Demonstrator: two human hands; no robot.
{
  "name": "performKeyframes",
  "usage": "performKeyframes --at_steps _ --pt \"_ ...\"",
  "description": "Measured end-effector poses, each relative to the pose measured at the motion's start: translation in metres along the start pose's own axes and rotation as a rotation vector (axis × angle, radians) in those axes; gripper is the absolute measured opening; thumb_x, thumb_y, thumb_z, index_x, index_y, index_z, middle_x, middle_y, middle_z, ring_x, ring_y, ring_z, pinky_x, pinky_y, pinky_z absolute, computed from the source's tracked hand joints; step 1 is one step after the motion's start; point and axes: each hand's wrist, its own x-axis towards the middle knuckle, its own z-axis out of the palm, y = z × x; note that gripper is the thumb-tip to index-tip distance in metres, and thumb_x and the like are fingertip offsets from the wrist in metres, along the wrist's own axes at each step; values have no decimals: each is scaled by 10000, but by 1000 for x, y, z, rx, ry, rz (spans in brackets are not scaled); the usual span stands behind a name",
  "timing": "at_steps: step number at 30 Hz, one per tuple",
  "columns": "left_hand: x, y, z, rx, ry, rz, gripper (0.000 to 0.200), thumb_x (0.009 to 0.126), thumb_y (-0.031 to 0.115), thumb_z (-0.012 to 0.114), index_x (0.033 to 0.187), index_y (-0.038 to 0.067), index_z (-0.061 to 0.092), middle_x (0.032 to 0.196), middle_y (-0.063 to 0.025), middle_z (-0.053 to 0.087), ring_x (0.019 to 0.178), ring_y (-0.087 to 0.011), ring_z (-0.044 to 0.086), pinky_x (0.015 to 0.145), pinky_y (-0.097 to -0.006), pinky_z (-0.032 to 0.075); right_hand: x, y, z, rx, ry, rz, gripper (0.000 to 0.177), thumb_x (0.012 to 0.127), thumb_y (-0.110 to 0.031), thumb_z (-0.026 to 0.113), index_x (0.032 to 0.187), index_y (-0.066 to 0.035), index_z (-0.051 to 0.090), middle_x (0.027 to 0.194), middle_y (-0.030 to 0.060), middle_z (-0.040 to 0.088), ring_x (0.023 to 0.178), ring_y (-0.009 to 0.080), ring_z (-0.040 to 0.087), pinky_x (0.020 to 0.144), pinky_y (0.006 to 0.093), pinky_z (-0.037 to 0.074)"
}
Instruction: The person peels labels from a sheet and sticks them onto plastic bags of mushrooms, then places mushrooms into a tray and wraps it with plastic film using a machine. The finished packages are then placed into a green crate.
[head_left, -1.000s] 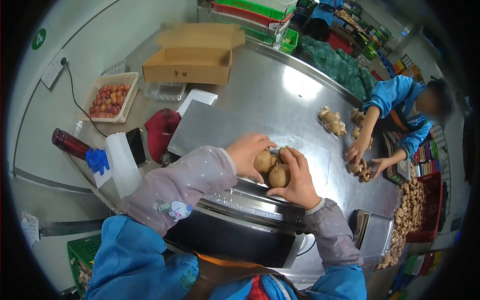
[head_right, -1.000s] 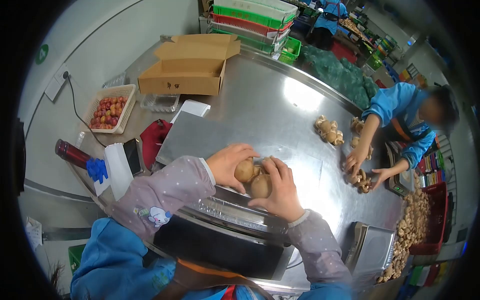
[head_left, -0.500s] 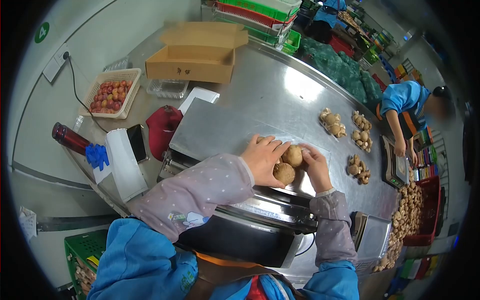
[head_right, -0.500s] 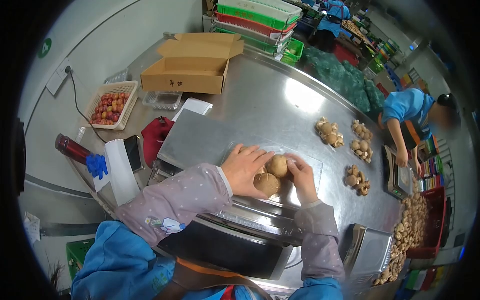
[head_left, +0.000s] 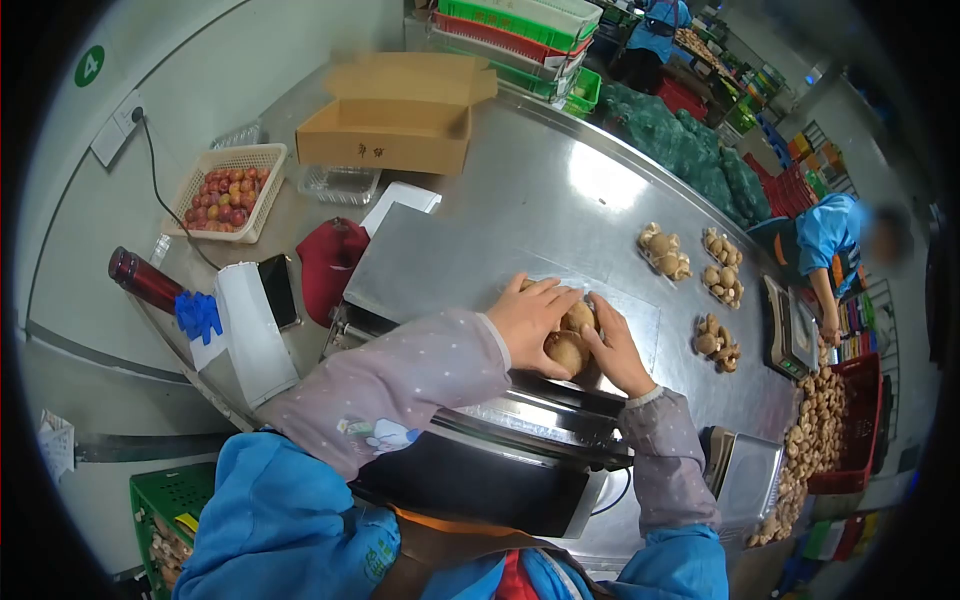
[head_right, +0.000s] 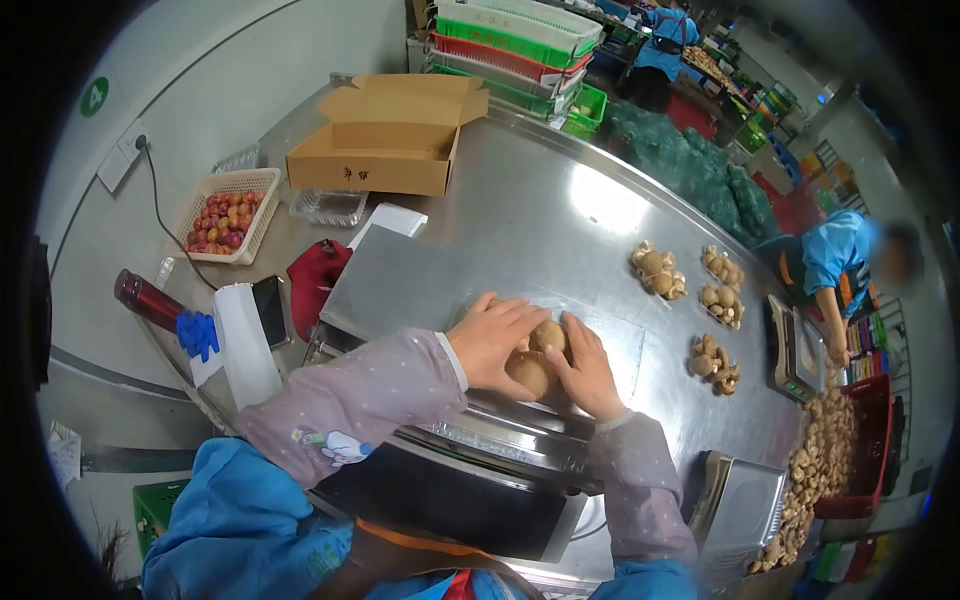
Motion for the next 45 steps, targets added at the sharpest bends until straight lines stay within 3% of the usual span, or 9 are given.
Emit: performKeyframes --at_steps 5,11,16,22,25,29,37,42,45 --pt "-3 -36 -29 -559 58 -179 634 650 327 771 1164 27 554 1151 -123 564 1056 -279 525 890 -361 414 -13 -32 -21 -62 -51 -268 1025 570 -520 780 1351 -21 341 1398 227 293 1260 405 330 1042 450 290" --pt "-43 -26 -65 -165 -31 -288 482 653 303 785 1041 61 632 871 -110 611 806 -244 588 735 -340 474 -9 -61 -17 -237 -20 -389 925 554 -482 792 1318 -123 414 1370 201 339 1250 407 341 1019 503 302" --pt "-49 -9 -40 57 -104 -442 374 652 382 764 793 56 648 893 -121 571 900 -297 531 771 -396 454 7 -69 6 -269 -44 -433 724 610 -355 770 1247 -168 482 1347 143 393 1204 369 393 1010 487 291" --pt "-48 0 -39 -284 26 -535 331 664 140 745 907 35 545 898 -129 546 897 -324 524 778 -417 447 9 -58 16 -138 53 -396 539 679 -215 706 1178 -145 517 1296 106 472 1114 311 475 982 455 290" --pt "-54 -1 -9 103 249 -284 359 661 27 709 940 36 484 954 -131 529 904 -338 528 767 -418 450 8 -56 18 -37 59 -363 537 679 -192 707 1177 -132 515 1286 100 486 1103 296 487 988 456 282" --pt "-56 13 -14 41 324 -316 342 668 -4 679 945 38 483 1024 -128 508 903 -321 542 746 -395 462 8 -58 16 -124 107 -408 514 683 -177 705 1162 -128 527 1273 106 493 1096 288 494 986 451 284" --pt "-55 15 -4 300 289 -259 138 713 88 662 760 58 536 663 -70 548 751 -246 583 605 -365 479 11 -53 19 -38 167 -330 425 725 -173 672 1135 -127 571 1225 114 531 1074 291 509 984 440 291" --pt "-43 4 -15 160 483 -116 219 644 96 740 721 52 541 753 -120 583 881 -295 609 705 -372 499 10 -55 15 46 161 -258 406 750 -171 654 1144 -124 570 1172 101 571 1036 277 529 980 407 292" --pt "-40 -10 -14 -410 163 -421 347 579 111 794 813 47 545 863 -147 587 1004 -334 568 795 -389 480 9 -56 14 99 144 -215 394 759 -168 647 1143 -120 573 1154 92 583 1027 282 526 972 399 303"
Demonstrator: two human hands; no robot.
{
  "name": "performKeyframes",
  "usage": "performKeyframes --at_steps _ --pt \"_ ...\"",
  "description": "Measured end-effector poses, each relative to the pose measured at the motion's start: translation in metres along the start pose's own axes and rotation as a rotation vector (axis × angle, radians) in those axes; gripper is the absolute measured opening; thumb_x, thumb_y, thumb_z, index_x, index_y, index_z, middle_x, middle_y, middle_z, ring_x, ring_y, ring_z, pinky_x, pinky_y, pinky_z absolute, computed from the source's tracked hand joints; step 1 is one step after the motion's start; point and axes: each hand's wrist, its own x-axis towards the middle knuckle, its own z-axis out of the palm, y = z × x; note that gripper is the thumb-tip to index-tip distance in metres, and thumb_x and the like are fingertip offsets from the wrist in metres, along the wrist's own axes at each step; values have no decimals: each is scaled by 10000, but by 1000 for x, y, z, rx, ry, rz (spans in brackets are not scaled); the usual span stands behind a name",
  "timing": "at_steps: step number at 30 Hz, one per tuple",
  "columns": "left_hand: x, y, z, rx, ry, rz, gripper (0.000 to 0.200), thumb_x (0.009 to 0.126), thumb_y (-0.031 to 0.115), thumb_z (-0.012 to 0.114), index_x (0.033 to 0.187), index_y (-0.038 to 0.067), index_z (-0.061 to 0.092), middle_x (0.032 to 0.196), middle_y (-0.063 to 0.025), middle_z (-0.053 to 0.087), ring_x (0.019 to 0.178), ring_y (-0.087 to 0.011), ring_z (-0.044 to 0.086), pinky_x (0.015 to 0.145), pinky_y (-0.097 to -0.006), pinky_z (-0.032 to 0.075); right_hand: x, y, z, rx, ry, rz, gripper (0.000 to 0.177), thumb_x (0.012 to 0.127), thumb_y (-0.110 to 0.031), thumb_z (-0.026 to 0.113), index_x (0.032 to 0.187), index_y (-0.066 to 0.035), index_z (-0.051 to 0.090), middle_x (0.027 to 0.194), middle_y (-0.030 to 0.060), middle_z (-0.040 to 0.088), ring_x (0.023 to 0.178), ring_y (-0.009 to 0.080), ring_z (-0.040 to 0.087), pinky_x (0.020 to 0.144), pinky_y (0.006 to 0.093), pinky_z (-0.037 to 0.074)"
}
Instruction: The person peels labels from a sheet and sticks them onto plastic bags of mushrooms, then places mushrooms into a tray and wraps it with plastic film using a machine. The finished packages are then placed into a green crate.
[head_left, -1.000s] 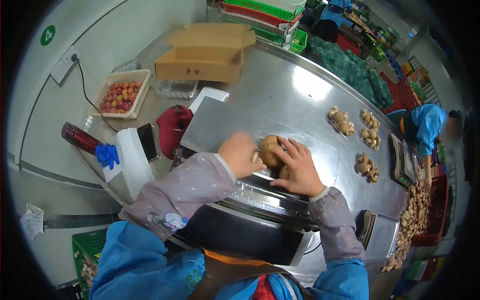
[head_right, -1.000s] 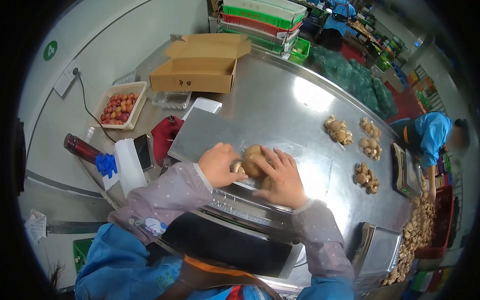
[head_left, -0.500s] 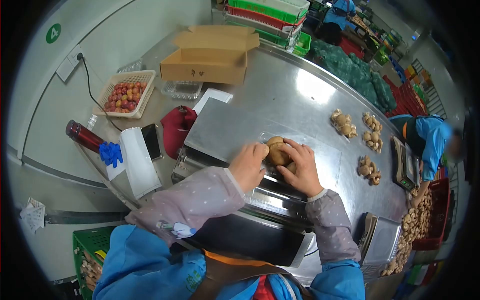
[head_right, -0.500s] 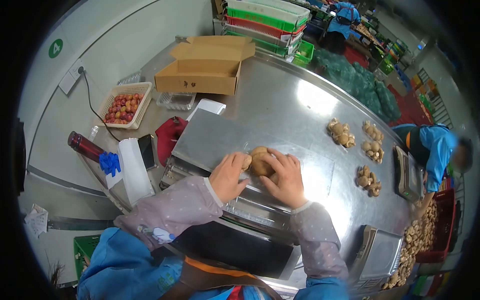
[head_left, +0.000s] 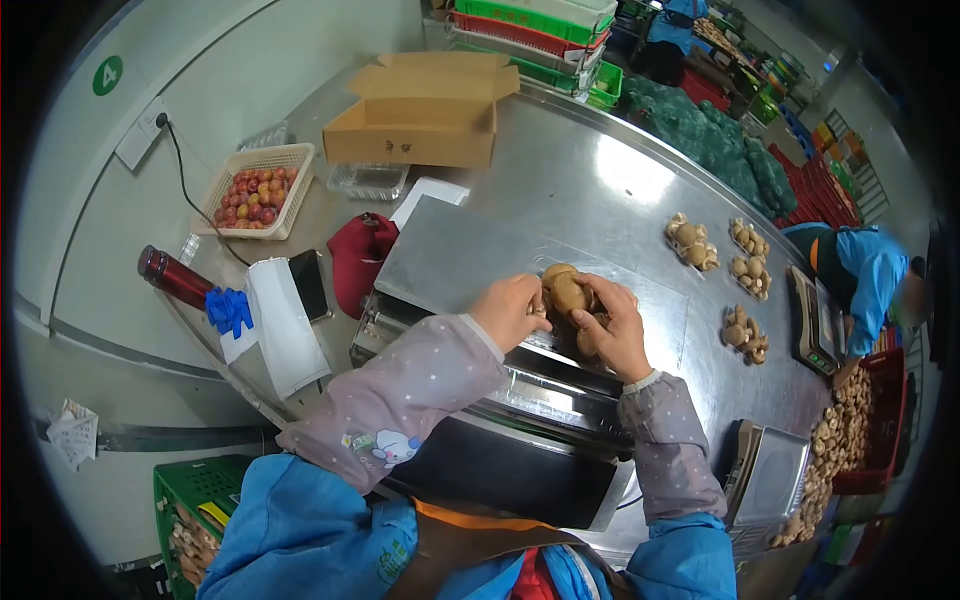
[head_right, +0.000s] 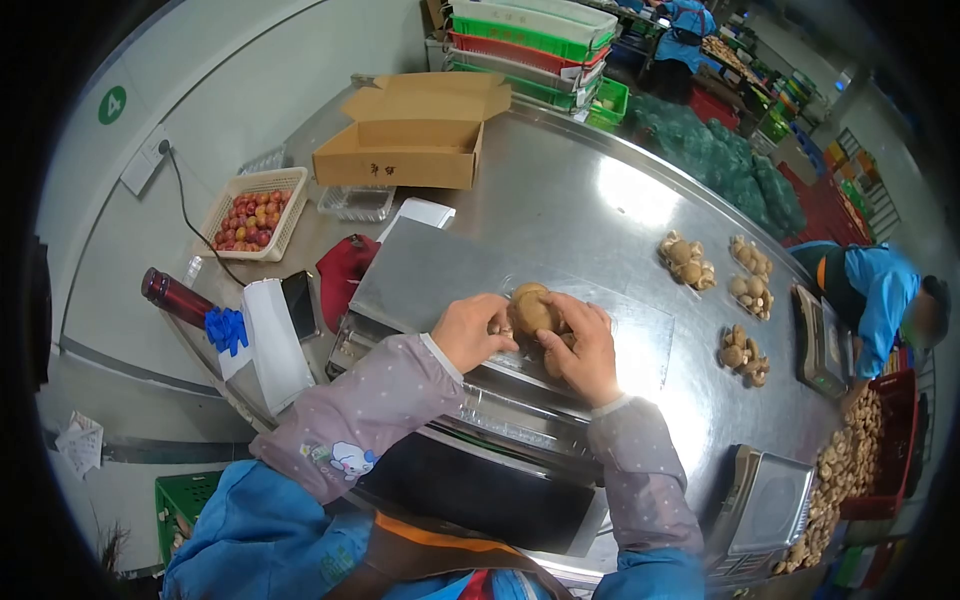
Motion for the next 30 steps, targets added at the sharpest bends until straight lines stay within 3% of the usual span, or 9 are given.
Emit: performKeyframes --at_steps 2,4,8,11,14,15,17,21,30 --pt "4 13 1 64 -46 -230 519 542 133 823 956 55 520 976 -163 581 1037 -342 539 839 -390 454 -3 2 1 6 -13 7 383 768 -164 641 1141 -114 576 1149 86 586 1026 286 518 965 396 313" --pt "1 5 15 89 -26 -151 613 532 151 833 1034 66 493 1062 -163 555 1080 -343 511 866 -392 438 -2 10 4 -135 16 -178 362 781 -172 623 1135 -110 582 1147 83 583 1008 282 521 964 404 304" --pt "2 22 4 251 -72 -114 821 506 220 853 1197 90 429 1256 -146 460 1157 -361 441 903 -400 411 -1 3 3 -170 -12 -137 348 789 -177 610 1128 -102 587 1139 88 580 1022 289 513 966 409 297" --pt "22 15 -6 440 209 255 810 506 290 851 1199 82 485 1321 -118 395 1165 -373 414 934 -420 381 -2 6 2 -201 26 -163 338 789 -213 593 1114 -118 601 1074 87 598 966 281 532 960 411 308" --pt "57 -2 8 397 3 411 695 563 387 810 1145 90 573 1287 -117 442 1122 -361 446 946 -415 364 -3 10 -2 -176 -47 -172 457 742 -226 659 1169 -99 560 1146 118 551 1040 302 499 971 429 319" --pt "63 4 4 105 -405 72 599 627 464 747 1099 113 630 1248 -119 485 1111 -344 458 956 -410 346 -5 5 -9 -48 -25 -146 562 692 -232 711 1205 -95 527 1211 142 496 1089 322 468 980 438 326" --pt "58 -3 10 188 -347 154 588 643 472 729 1105 123 626 1216 -121 504 1103 -337 463 947 -402 352 -9 0 -29 -19 -72 -146 846 543 -232 829 1285 -104 442 1358 205 329 1216 381 366 1002 461 341" --pt "49 -16 19 214 -299 258 539 663 439 717 1106 144 626 1171 -114 521 1069 -326 474 941 -400 359 -26 13 -35 -174 -226 -102 809 545 -206 807 1266 -105 455 1360 251 312 1222 410 366 997 471 350" --pt "39 -11 14 101 -314 178 576 600 360 770 1106 137 608 1203 -117 493 1145 -341 427 992 -433 333 -30 12 -16 -282 -100 -86 851 556 -219 799 1293 -68 401 1351 261 315 1161 417 430 967 449 392"
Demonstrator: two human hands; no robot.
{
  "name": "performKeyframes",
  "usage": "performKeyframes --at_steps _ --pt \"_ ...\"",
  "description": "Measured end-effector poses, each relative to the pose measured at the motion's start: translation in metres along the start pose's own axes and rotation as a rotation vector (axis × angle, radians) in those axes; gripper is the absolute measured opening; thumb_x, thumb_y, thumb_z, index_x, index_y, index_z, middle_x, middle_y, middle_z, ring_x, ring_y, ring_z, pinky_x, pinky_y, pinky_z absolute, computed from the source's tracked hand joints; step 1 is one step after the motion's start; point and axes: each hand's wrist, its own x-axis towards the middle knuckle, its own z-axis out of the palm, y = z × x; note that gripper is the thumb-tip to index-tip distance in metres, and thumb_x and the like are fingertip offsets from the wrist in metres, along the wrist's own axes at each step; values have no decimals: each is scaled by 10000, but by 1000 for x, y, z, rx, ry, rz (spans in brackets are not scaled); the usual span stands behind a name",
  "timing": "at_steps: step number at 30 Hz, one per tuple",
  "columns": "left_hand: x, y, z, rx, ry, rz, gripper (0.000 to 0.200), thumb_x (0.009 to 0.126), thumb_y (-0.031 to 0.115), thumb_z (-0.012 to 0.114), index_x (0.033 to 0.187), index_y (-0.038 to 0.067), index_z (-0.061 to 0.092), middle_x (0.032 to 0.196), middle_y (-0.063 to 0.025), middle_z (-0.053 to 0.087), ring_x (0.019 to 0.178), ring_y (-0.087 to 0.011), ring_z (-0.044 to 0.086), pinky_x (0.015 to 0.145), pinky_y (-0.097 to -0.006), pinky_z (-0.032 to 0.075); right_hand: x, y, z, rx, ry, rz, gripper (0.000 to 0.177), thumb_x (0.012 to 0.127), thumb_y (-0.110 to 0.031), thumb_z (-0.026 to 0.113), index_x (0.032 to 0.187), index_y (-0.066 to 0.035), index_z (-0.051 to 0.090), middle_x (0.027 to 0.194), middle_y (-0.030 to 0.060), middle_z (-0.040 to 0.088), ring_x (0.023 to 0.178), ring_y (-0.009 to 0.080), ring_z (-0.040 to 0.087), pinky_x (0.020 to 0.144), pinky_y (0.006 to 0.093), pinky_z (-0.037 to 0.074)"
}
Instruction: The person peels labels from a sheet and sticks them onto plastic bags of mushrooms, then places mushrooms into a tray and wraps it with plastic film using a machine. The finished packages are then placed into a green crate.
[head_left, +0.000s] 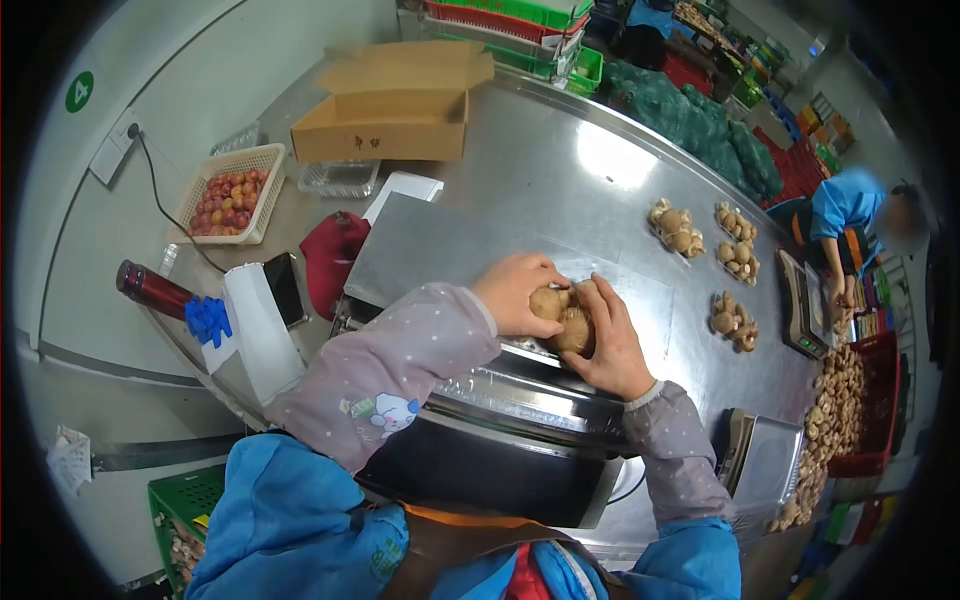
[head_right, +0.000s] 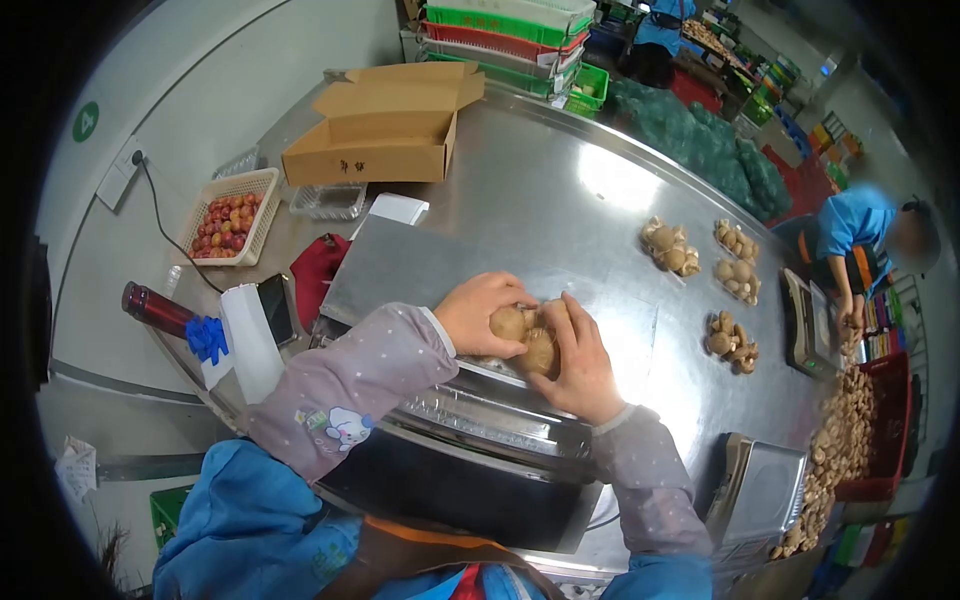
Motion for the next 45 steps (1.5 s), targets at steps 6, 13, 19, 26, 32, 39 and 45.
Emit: performKeyframes --at_steps 6,13,19,26,32,39,45 --pt "-3 7 -5 82 37 20 798 521 376 833 1219 153 516 1334 -159 389 1220 -362 357 1041 -448 281 -5 5 -7 221 -11 86 1036 504 -279 870 1335 -18 307 1377 251 270 1209 404 404 985 414 402" --pt "-6 2 -13 -43 66 -17 763 589 308 821 1257 136 494 1359 -167 369 1257 -338 348 1046 -418 296 -6 1 -19 233 -29 69 920 579 -245 838 1319 -26 337 1394 218 265 1230 365 397 993 399 398" --pt "-110 17 -118 444 -159 200 502 671 111 689 1164 146 595 957 -62 555 957 -240 505 825 -370 410 -90 17 -107 -19 -364 18 295 645 -32 713 934 -39 652 767 123 625 743 273 605 660 351 489" --pt "-124 5 -69 812 -179 375 325 723 148 611 1030 237 672 732 -5 530 789 -175 502 713 -295 365 -105 -6 -47 -139 -223 -79 313 681 56 599 937 -110 664 812 95 586 737 251 591 639 329 496" --pt "-142 -7 -64 138 -212 -112 238 874 263 562 1081 221 672 661 -46 597 654 -183 556 634 -322 433 -122 -13 -48 838 -47 715 88 840 -47 569 766 0 578 806 51 584 728 131 564 642 253 451" --pt "-134 62 -146 -1065 -15 -280 324 924 261 506 1045 -19 616 792 -164 655 773 -286 633 769 -383 506 -105 -23 -145 1070 212 369 257 891 -291 574 793 -70 485 857 190 616 837 277 654 690 381 563" --pt "22 -55 -38 59 366 -362 210 913 177 484 1003 41 617 1024 -120 622 930 -281 605 815 -391 450 23 95 -38 195 169 342 236 863 -190 565 1024 -18 586 1081 161 600 1046 295 559 889 360 446"
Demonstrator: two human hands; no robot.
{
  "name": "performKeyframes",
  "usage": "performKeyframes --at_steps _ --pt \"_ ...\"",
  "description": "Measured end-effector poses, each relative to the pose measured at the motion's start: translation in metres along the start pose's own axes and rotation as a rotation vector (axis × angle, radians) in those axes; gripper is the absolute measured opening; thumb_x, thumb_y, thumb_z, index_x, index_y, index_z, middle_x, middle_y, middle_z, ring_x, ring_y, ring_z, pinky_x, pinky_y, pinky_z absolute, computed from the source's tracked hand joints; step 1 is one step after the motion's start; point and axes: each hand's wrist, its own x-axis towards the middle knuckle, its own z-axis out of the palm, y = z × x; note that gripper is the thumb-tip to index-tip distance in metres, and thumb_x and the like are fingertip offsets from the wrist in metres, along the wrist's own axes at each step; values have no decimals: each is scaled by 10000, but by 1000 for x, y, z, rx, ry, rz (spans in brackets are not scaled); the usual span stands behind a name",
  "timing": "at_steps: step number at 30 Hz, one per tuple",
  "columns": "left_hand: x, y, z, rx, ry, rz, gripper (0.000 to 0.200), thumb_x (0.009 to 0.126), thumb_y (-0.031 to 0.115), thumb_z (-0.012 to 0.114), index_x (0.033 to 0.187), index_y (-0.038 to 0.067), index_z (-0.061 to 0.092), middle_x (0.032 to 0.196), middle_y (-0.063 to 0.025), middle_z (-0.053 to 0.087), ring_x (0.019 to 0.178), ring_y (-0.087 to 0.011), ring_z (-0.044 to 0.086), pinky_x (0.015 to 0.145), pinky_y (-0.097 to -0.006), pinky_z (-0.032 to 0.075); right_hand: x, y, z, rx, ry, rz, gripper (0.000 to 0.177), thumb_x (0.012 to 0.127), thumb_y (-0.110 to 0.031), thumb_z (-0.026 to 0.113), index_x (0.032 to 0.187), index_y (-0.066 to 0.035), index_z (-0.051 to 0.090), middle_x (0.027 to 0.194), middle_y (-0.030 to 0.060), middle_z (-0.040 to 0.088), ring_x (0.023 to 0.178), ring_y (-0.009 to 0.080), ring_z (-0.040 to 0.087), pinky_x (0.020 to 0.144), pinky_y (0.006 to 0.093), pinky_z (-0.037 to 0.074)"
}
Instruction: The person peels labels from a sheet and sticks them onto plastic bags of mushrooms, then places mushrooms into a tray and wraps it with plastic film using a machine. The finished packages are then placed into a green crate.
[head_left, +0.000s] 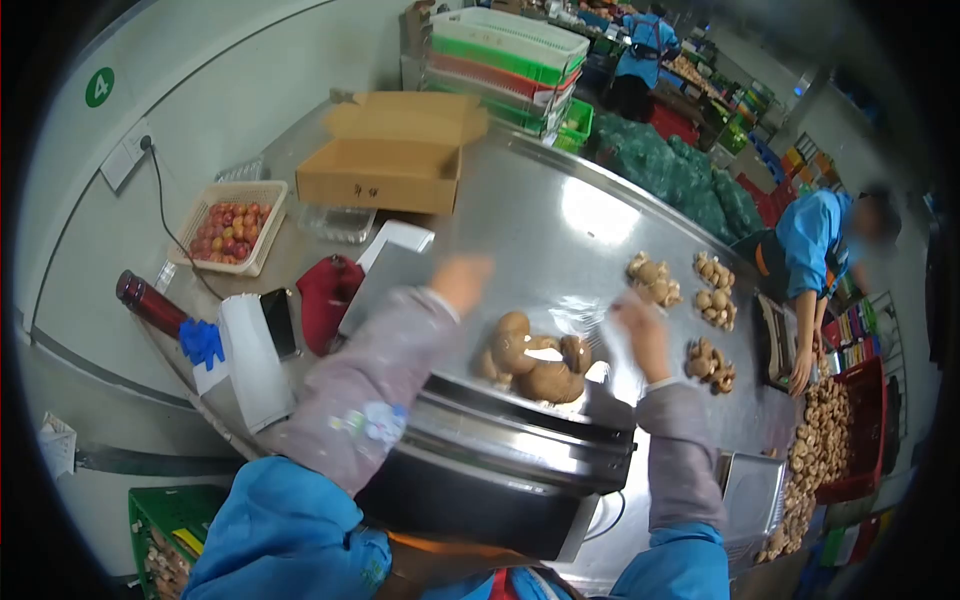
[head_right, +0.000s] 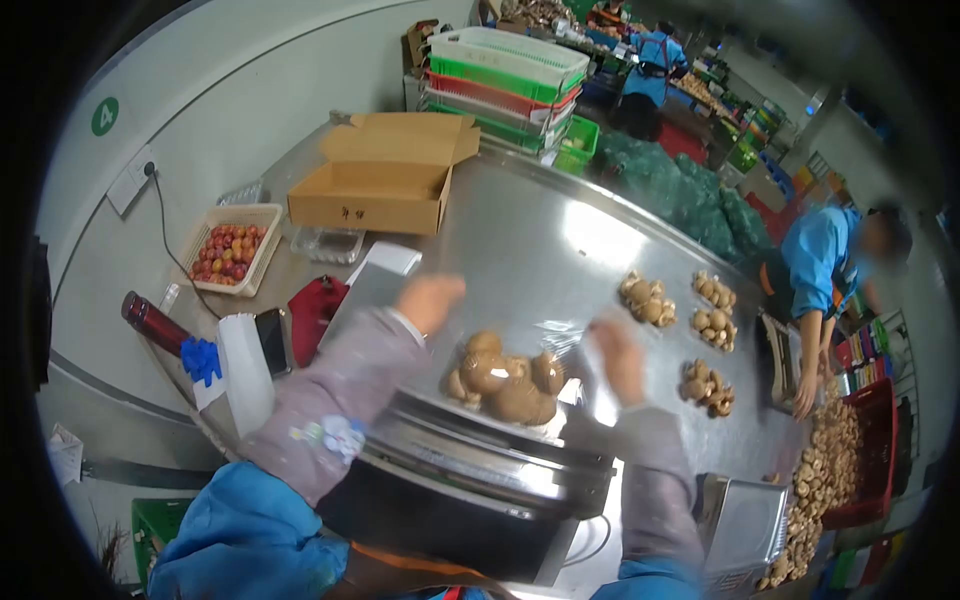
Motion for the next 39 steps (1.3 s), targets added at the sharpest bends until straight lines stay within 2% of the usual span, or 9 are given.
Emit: performKeyframes --at_steps 6,8,11,17,21,24,26,31,39 --pt "-37 -12 29 301 221 681 220 888 243 542 946 52 635 840 -141 654 825 -286 631 793 -391 494 -19 7 40 -110 -201 -248 136 883 -128 535 915 -5 584 1071 127 594 899 283 572 774 341 470" --pt "-40 10 10 -103 -250 -96 378 915 381 497 888 34 642 744 -135 629 653 -210 592 655 -348 502 -21 -4 31 519 -502 563 251 944 -241 464 996 -30 588 1006 80 600 862 216 547 734 312 449" --pt "-36 39 -30 -274 -768 -685 538 928 506 402 917 27 646 744 -131 631 557 -158 525 551 -310 466 -24 -19 17 610 -693 792 418 966 -388 377 1119 -51 571 1076 79 593 992 193 524 799 324 431" --pt "-115 -2 -12 -788 -936 -836 576 912 523 428 1099 2 593 1023 -175 632 929 -271 596 661 -361 482 -89 -94 -21 400 -936 727 512 945 -483 344 1201 -96 561 1055 32 624 932 145 577 691 294 496" --pt "-194 37 -37 -171 -1075 -683 665 919 569 328 847 6 675 696 -114 670 574 -192 640 551 -308 505 -168 -83 3 396 -959 615 490 966 -390 350 1259 -20 484 1015 107 632 867 195 616 611 318 495" --pt "-231 13 -11 95 -930 -593 749 903 597 322 510 35 623 539 -75 625 518 -172 630 586 -301 516 -219 -29 61 -43 -893 196 375 958 -326 360 1052 -23 562 725 207 624 647 286 634 544 411 489" --pt "-245 -1 3 212 -746 -357 623 911 532 360 775 31 704 615 -119 646 684 -254 662 765 -361 498 -236 -11 78 -215 -704 -226 249 927 -239 400 873 -62 566 709 244 595 619 356 624 549 455 483" --pt "-260 2 -33 3 -586 -252 371 857 349 601 639 57 667 579 -48 626 533 -130 590 529 -281 451 -262 -40 60 246 -303 332 303 859 -247 605 708 14 630 593 42 569 566 80 519 503 271 411" --pt "-290 27 -5 29 132 -392 314 875 264 570 677 21 552 579 -135 563 528 -268 577 496 -361 418 -301 -55 83 822 142 879 362 933 -294 513 620 -126 442 512 -42 383 383 69 351 350 243 252"
